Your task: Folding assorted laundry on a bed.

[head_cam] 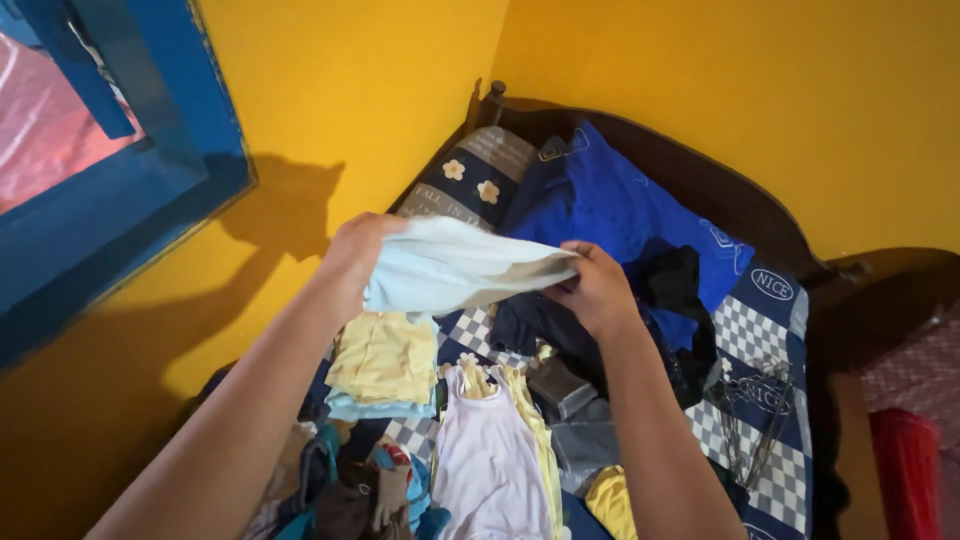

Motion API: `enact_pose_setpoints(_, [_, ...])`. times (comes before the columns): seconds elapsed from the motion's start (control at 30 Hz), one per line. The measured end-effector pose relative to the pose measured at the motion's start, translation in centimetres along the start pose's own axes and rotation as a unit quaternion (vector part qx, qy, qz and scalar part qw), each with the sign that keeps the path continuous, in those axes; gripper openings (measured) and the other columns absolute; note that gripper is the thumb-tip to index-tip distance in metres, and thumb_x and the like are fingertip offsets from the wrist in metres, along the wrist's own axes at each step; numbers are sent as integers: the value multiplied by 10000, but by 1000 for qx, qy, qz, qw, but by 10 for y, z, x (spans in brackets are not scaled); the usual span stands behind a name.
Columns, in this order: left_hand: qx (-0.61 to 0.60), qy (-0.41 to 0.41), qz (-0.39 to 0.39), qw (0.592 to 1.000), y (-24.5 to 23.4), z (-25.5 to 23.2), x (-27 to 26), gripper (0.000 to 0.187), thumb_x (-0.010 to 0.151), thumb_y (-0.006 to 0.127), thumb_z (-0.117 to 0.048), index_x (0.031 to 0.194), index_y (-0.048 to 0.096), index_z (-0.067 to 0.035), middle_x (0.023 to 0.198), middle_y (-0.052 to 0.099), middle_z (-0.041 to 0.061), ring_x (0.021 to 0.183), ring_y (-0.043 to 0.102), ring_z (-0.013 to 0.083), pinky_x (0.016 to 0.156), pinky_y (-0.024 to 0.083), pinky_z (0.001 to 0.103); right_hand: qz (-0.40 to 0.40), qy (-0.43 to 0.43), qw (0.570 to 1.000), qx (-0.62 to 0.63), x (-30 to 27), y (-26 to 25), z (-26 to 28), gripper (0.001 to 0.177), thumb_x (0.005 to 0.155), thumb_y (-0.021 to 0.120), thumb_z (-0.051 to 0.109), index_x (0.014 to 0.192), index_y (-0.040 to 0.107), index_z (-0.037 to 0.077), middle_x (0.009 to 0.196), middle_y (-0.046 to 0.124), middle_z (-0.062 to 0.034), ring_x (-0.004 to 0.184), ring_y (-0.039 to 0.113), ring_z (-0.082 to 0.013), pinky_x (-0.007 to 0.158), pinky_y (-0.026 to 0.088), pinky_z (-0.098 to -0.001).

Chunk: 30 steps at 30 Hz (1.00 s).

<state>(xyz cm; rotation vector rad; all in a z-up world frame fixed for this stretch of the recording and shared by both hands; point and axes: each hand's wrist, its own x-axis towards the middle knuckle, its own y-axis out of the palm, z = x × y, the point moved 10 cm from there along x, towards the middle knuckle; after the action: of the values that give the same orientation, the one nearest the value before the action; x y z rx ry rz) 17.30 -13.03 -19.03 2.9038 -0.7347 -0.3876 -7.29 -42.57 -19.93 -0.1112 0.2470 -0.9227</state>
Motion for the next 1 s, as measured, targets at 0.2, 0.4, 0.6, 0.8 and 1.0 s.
enact_pose_setpoints(0.2, [284, 21, -5, 959, -11, -29, -32, 347, 724, 769, -154, 1063, 759, -82, 948, 768, 137, 883, 748, 269, 790, 566, 396, 97, 119, 933, 325, 2, 26, -19, 201, 947, 566, 160, 1139, 621, 138, 1044, 702, -73, 933, 692, -244, 845, 575, -452])
enact_pose_setpoints(0.4, [597, 86, -14, 798, -21, -35, -38, 273, 718, 794, -142, 964, 831, -254, 997, 759, 139, 973, 712, 368, 829, 572, 457, 87, -62, 962, -252, -18, -17, 15, 279, 791, 832, 266, 1019, 778, 115, 967, 756, -109, 886, 707, -255, 823, 546, -376])
enact_pose_setpoints(0.6, [569, -47, -34, 820, -16, 34, 4, 287, 892, 718, -270, 1150, 760, -151, 1128, 730, 150, 1098, 679, 340, 901, 538, 478, -58, -112, 883, -452, 5, -43, 1, 300, 890, 725, 331, 1074, 810, 110, 1020, 768, -195, 950, 718, -335, 862, 539, -405])
enact_pose_setpoints(0.8, [-172, -161, 108, 966, 78, 92, 28, 364, 999, 456, -112, 1298, 659, -73, 1182, 728, 176, 1038, 730, 282, 909, 594, 418, -97, -84, 977, -170, -19, -70, 39, 323, 940, 509, 118, 1138, 764, 108, 976, 729, -84, 798, 625, -197, 711, 497, -363])
enact_pose_setpoints(1.0, [162, -65, 119, 977, 105, 41, -19, 377, 773, 763, 3, 1136, 724, -92, 1195, 753, 163, 1074, 725, 287, 938, 558, 386, -101, -28, 994, -2, -18, -105, 9, 170, 858, 619, 42, 962, 749, 11, 844, 685, -49, 718, 624, -129, 675, 529, -324])
